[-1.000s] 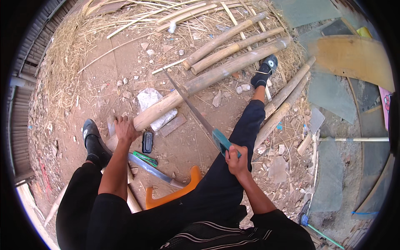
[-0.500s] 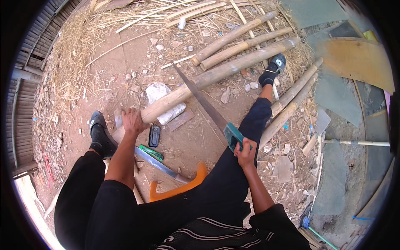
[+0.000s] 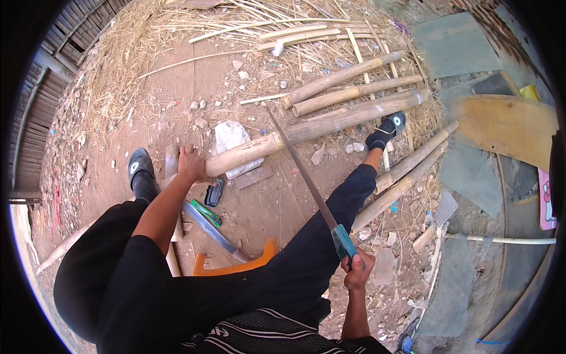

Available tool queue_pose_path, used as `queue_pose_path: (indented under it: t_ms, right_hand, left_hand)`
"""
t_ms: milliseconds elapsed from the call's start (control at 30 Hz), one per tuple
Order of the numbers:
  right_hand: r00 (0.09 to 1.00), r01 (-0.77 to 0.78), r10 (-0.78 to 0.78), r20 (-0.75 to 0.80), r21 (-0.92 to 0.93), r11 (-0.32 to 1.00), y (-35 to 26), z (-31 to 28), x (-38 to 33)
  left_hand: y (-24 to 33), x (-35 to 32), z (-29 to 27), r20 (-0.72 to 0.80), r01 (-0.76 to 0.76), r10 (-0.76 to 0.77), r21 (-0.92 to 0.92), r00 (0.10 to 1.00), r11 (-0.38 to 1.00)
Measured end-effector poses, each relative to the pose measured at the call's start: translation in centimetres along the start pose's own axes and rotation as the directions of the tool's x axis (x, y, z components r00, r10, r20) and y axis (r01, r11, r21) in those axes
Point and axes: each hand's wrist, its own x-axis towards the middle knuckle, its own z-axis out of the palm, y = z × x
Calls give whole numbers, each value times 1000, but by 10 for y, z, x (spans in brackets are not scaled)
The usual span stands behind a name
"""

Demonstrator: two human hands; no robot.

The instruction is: The person sits on a small orange stool and uses a hand saw to cut a long bamboo pole. The pole is supported by a white block on the ground. The person saws through the pole, creating a cut section.

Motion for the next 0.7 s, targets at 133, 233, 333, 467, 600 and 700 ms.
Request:
queue_pose_path:
  t_ms: [133, 233, 333, 467, 600, 700]
  right_hand:
    - [998, 63, -63, 24, -23, 998, 8, 7, 17]
    - [997, 65, -63, 45, -53, 996, 29, 22, 38]
    - [998, -9, 16, 57, -106, 994, 48, 35, 45]
    - [997, -48, 50, 50, -56, 997, 45, 34, 38]
    - [997, -73, 73, -8, 3, 997, 55, 39, 44]
    - [998, -49, 48, -33, -38, 998, 87, 79, 85]
  left_hand:
    - [10, 18, 14, 3, 26, -26, -59, 1000, 998]
    - [12, 37, 30, -56, 30, -36, -99, 998, 995]
    - [16, 57, 40, -6, 49, -51, -164, 999, 985]
    - [20, 66, 32, 37, 71, -65, -211, 997, 975]
    - [31, 69, 22, 25, 44, -39, -249, 999, 968]
    - [40, 76, 28, 41, 37, -27, -274, 999, 961]
